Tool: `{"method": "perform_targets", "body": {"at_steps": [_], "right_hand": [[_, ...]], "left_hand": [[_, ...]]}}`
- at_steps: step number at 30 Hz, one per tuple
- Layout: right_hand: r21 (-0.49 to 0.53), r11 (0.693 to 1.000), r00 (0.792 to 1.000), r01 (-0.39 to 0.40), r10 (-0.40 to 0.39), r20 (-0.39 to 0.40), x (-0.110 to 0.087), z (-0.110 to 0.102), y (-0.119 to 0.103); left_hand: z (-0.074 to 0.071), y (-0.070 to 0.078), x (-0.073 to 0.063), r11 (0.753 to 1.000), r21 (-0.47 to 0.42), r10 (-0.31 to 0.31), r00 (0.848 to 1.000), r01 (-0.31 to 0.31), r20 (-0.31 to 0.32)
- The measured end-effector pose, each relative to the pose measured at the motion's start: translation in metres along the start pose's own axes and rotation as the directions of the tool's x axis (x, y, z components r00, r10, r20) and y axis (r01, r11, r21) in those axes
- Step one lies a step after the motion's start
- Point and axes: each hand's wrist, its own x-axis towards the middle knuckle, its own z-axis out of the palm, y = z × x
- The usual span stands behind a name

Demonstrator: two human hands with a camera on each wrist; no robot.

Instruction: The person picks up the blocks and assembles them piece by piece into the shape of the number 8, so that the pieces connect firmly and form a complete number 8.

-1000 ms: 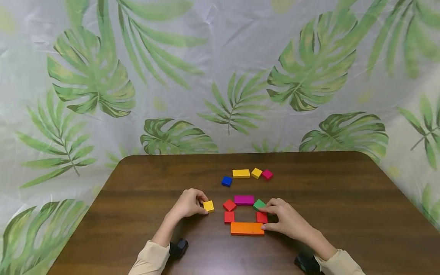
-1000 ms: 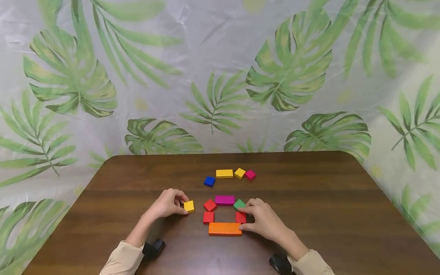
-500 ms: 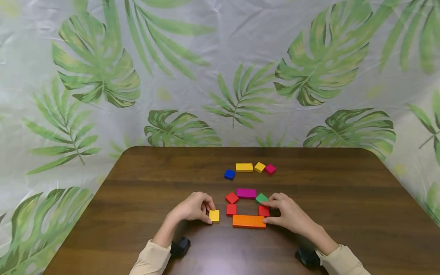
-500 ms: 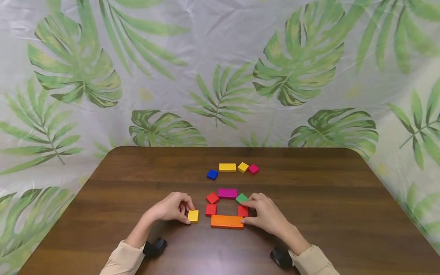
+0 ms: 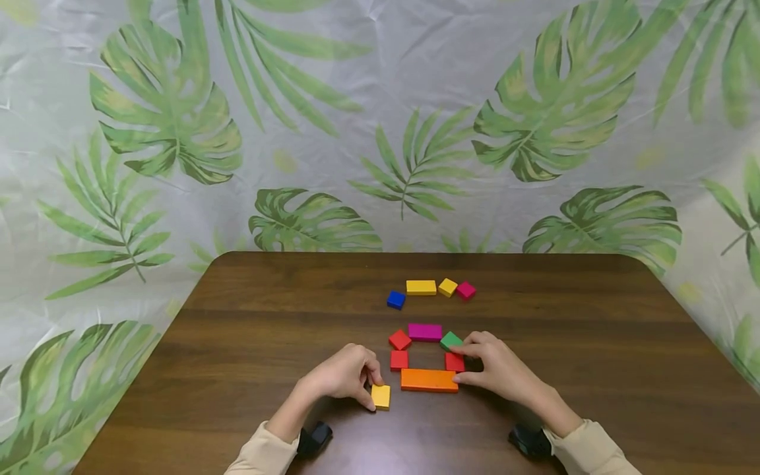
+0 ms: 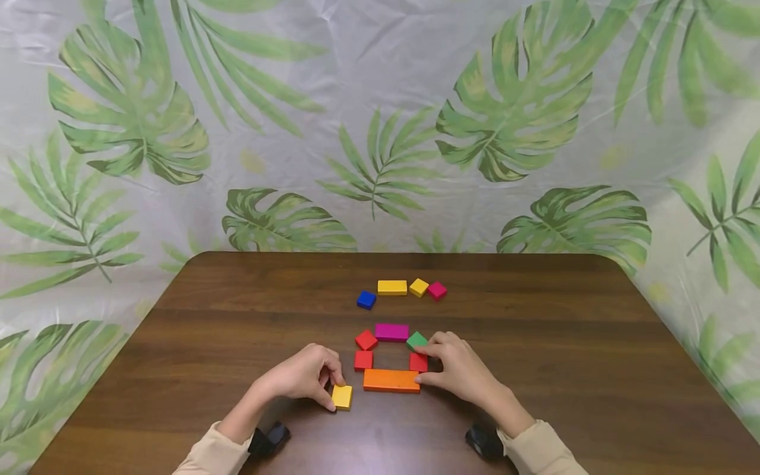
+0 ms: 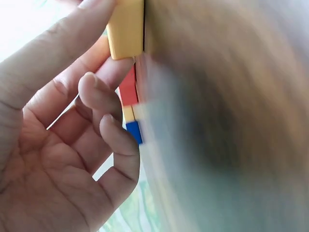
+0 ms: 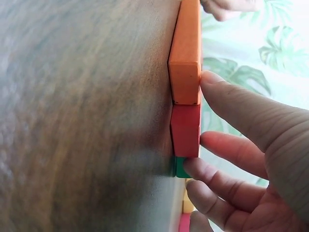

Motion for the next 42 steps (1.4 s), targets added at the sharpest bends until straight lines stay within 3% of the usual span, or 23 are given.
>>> {"method": "perform_targets", "body": {"at_steps": [6,11,21,29,42], "right_hand": [[0.01,1.0,1.0,-0.001,0.001,-0.007,-0.001,-0.001,0.002],[0.022,1.0,1.0,-0.002,0.001,0.007,0.002,0.002,0.001],[0.017,1.0,1.0,-0.009,0.009,0.026,0.003,-0.001,-0.001],[0.027,1.0,0.999,-0.015,0.015,0.034,0.002,0.001,0.0],[0.021,1.0,0.999,-0.006,0.005,0.043,0.002,-0.001,-0.001]], "left_hand": [[0.009,0.013,0.005,0.996,0.09,0.001,1.0,0.001,-0.025],[0.013,0.017,0.004,0.99,0.134,-0.029,0.998,0.037,-0.061],[0.018,0.02,0.007,0.989,0.143,-0.014,0.995,0.028,-0.095],[0.019,0.023,0.006,0.99,0.122,-0.059,0.995,0.068,-0.077],[0.019,0.023,0.006,0.988,0.14,-0.06,0.995,0.07,-0.078]]}}
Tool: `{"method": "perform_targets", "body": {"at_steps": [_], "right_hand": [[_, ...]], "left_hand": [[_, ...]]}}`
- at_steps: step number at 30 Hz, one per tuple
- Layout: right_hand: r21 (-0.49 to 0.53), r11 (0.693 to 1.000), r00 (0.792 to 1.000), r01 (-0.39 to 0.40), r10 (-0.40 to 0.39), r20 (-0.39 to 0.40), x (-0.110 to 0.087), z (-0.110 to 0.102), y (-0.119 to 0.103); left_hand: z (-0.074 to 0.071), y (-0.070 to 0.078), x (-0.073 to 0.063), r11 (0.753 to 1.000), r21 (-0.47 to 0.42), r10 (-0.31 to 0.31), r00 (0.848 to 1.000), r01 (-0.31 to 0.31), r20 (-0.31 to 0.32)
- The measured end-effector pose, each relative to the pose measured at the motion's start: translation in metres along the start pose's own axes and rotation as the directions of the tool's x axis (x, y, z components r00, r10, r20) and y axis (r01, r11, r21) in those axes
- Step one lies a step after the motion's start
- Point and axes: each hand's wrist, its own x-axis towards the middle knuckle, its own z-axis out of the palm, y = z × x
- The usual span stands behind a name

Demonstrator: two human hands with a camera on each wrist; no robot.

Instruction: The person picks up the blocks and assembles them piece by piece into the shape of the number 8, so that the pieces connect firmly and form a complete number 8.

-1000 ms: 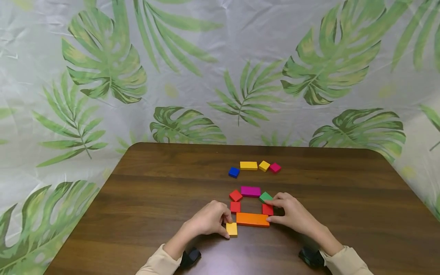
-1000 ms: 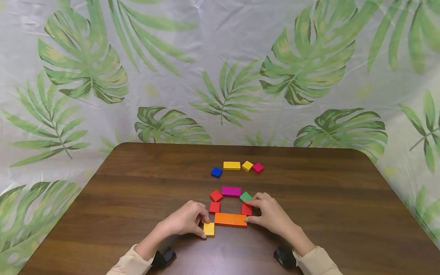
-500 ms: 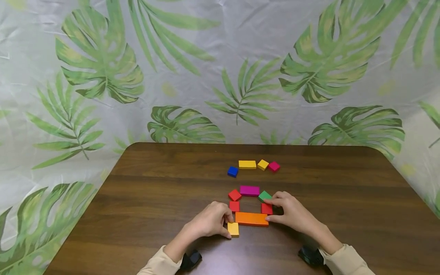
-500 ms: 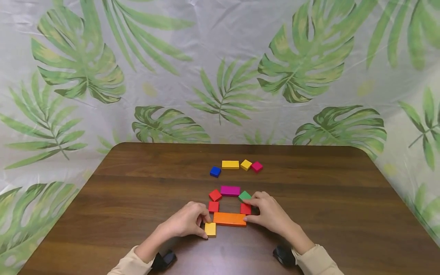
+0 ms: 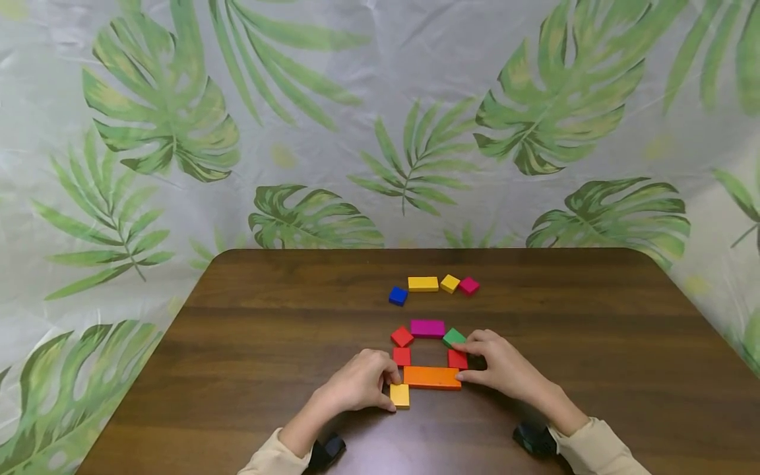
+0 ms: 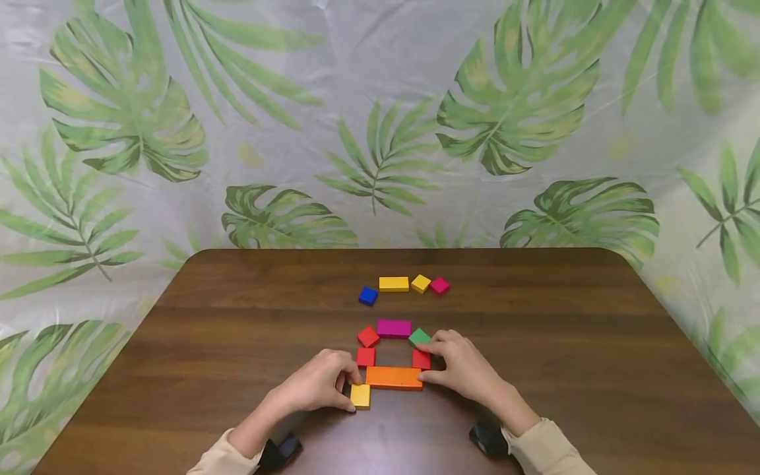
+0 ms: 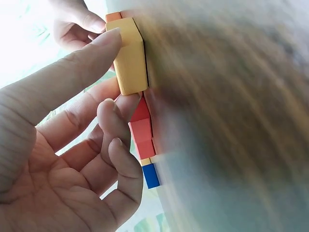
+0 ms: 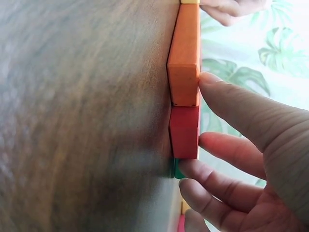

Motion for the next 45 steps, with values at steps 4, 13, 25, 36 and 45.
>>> {"method": "perform_targets", "body": {"at_steps": [4,13,25,36,45], "right_hand": [[0.0,1.0,1.0,0.003,-0.003,-0.002,0.0,-0.002,0.0],[-0.007,1.0,1.0,-0.02,0.02,-0.001,-0.001,-0.006,0.001],[-0.007,1.0,1.0,-0.018,0.018,0.0,-0.002,-0.007,0.005],[-0.006,1.0,1.0,-0.024,0.024,0.017,-0.003,-0.009,0.003],[0.005,1.0,0.999,-0.019,0.019,0.031,-0.001,-0.002,-0.001]], "left_hand": [[-0.001,0.0,0.001,1.0,-0.005,0.003,1.0,-0.003,0.002],[-0.002,0.003,0.004,1.0,0.014,0.019,1.0,-0.019,-0.004],[-0.005,0.002,0.006,1.0,0.006,0.028,1.0,-0.028,-0.007],[-0.029,-0.021,0.009,0.998,-0.061,-0.035,0.987,0.026,-0.159],[-0.046,-0.046,0.057,0.99,-0.057,-0.136,0.956,0.125,-0.26]]}}
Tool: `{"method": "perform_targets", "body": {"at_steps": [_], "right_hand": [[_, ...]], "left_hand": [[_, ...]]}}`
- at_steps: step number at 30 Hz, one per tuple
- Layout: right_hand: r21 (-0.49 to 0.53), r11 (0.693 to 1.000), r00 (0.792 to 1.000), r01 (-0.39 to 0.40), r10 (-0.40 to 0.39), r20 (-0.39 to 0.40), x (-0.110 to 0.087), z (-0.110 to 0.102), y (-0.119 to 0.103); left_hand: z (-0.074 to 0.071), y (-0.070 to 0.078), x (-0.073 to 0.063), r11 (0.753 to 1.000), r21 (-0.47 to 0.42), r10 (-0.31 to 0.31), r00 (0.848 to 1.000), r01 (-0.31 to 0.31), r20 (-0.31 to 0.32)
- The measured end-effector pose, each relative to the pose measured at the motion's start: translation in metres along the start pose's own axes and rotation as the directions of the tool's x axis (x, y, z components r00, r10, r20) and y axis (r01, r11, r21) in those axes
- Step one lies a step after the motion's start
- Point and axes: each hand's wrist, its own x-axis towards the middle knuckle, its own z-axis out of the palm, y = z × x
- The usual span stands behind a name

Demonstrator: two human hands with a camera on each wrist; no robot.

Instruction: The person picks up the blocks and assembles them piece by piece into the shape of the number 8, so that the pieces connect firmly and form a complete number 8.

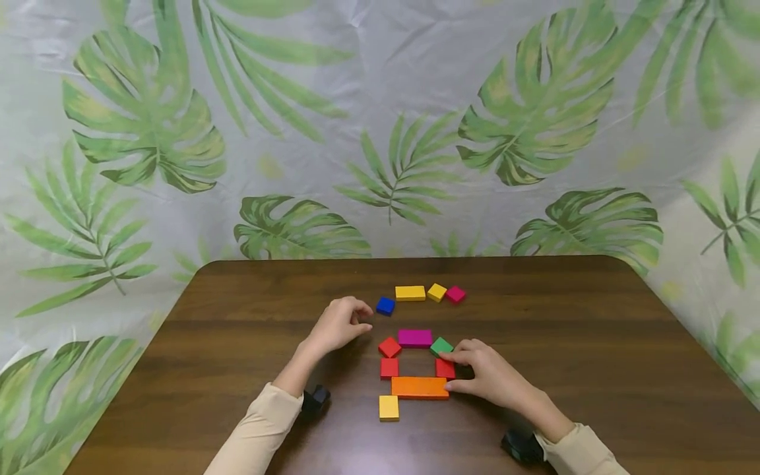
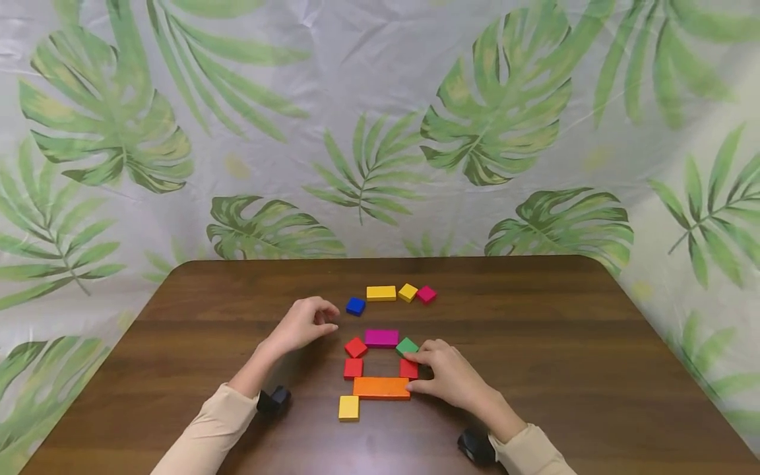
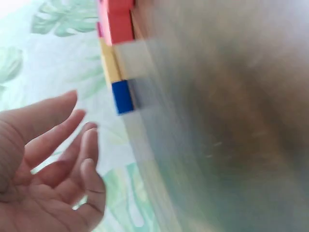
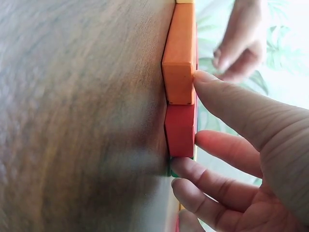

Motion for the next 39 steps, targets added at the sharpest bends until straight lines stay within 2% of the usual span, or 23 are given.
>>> {"method": "perform_targets", "body": {"at_steps": [4,8,12,17,24,30,35,39], "right_hand": [[-0.007,1.0,1.0,-0.013,0.013,-0.011,-0.002,-0.001,0.0],[-0.01,1.0,1.0,-0.015,0.015,-0.006,-0.003,-0.001,-0.002],[-0.017,1.0,1.0,-0.003,0.003,-0.004,-0.002,0.0,-0.005],[-0.029,1.0,1.0,-0.003,0.002,-0.022,-0.002,0.0,-0.004],[-0.007,1.0,1.0,-0.025,0.025,-0.007,-0.003,0.0,-0.001],[-0.004,1.0,1.0,-0.017,0.017,-0.011,-0.004,0.0,-0.001],[-0.011,1.0,1.0,-0.011,0.011,-0.022,-0.005,0.0,-0.001],[-0.001,1.0,1.0,-0.015,0.015,-0.023,-0.005,0.001,-0.002]], "left_hand": [[0.005,0.001,0.028,0.993,0.115,-0.014,1.0,0.013,0.01],[0.011,0.0,0.046,0.977,0.212,-0.04,0.998,0.028,0.053],[0.015,-0.003,0.054,0.975,0.221,-0.049,0.996,0.032,0.072],[0.018,-0.004,0.059,0.981,0.193,-0.025,0.997,0.011,0.07],[0.021,0.0,0.061,0.976,0.219,-0.001,0.997,-0.017,0.079],[0.022,0.001,0.056,0.965,0.262,-0.008,0.997,-0.012,0.072],[0.017,0.0,0.043,0.955,0.292,0.022,0.996,-0.047,0.087],[0.011,-0.003,0.027,0.951,0.304,0.03,0.996,-0.055,0.084]]}}
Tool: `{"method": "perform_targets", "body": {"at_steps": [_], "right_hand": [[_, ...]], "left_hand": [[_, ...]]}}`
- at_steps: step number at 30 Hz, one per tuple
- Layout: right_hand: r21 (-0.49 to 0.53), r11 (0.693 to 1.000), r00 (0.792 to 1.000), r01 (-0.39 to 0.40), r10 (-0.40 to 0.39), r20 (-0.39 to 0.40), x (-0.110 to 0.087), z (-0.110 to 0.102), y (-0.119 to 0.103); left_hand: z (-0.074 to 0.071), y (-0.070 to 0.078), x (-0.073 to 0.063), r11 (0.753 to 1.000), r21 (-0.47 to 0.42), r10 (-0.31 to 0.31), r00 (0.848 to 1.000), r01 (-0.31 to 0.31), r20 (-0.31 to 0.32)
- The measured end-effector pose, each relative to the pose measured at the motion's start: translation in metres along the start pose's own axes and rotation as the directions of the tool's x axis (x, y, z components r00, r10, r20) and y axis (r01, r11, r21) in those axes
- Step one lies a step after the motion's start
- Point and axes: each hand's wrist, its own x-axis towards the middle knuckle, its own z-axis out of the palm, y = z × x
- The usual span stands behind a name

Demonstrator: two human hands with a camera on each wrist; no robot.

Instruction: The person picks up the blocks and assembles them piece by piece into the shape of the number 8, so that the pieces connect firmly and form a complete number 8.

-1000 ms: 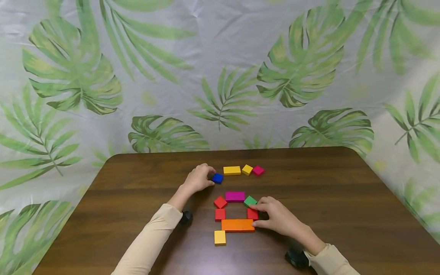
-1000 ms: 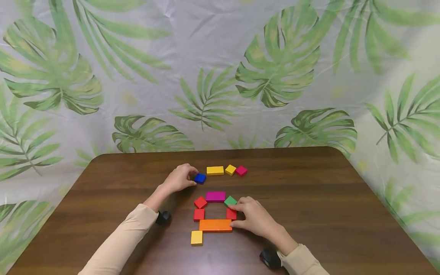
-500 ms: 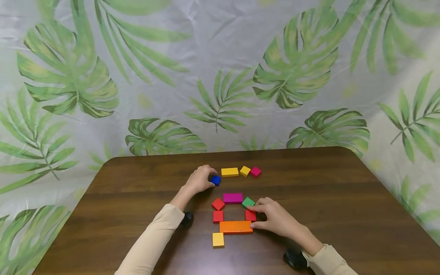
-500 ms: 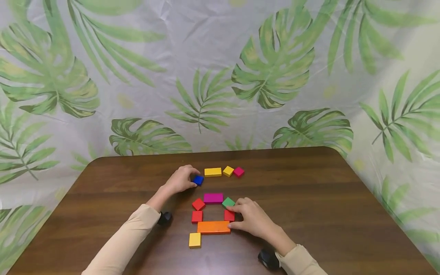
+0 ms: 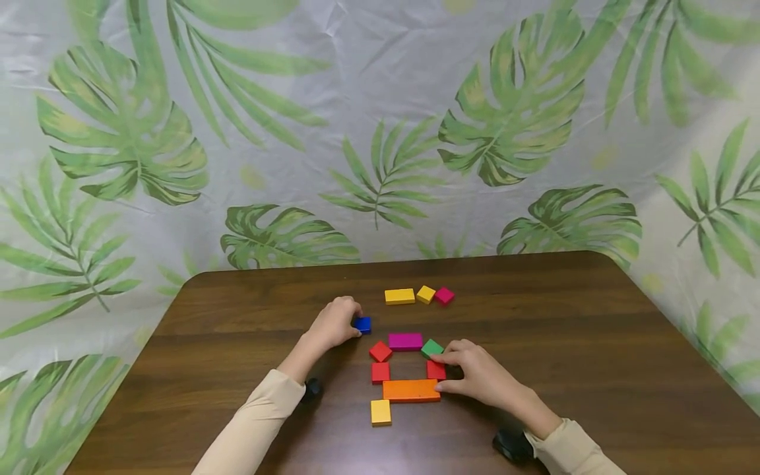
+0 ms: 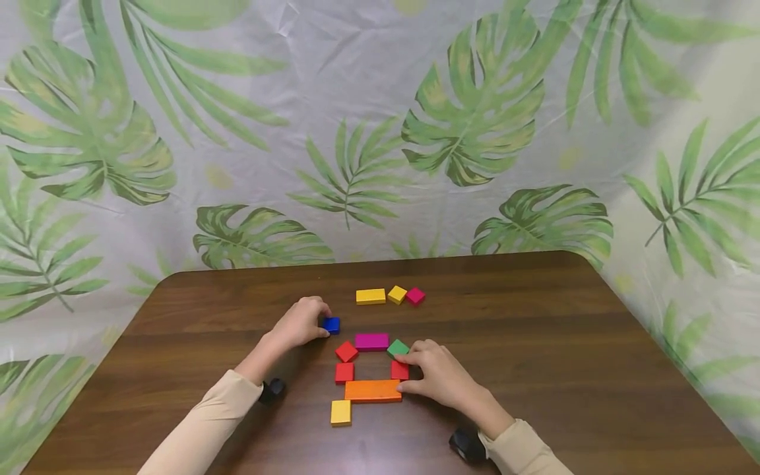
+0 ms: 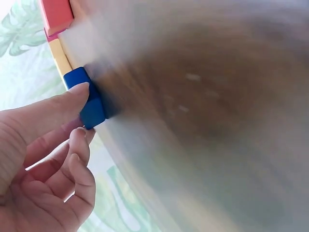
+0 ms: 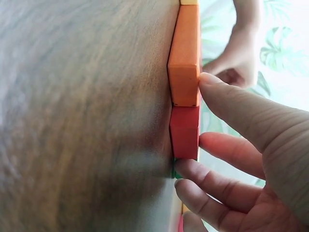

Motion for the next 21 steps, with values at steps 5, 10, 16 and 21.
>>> {"method": "perform_targets", "body": {"at_steps": [5,10,16,21], "right_hand": [[-0.01,1.0,1.0,0.014,-0.014,-0.003,0.001,0.001,0.001],[-0.007,1.0,1.0,0.007,-0.007,0.0,0.002,0.002,0.002],[0.011,1.0,1.0,-0.004,0.004,0.007,0.002,0.001,0.002],[0.012,1.0,1.0,0.001,-0.001,0.003,0.002,0.001,0.002]], "left_hand": [[-0.003,0.0,-0.021,0.999,-0.034,-0.014,1.0,0.014,-0.011],[-0.004,0.002,-0.044,0.998,-0.065,0.002,1.0,-0.004,-0.024],[-0.003,0.007,-0.07,0.999,-0.049,-0.001,0.999,-0.001,-0.051],[-0.002,0.01,-0.086,0.999,-0.032,-0.036,0.998,0.034,-0.055]]}}
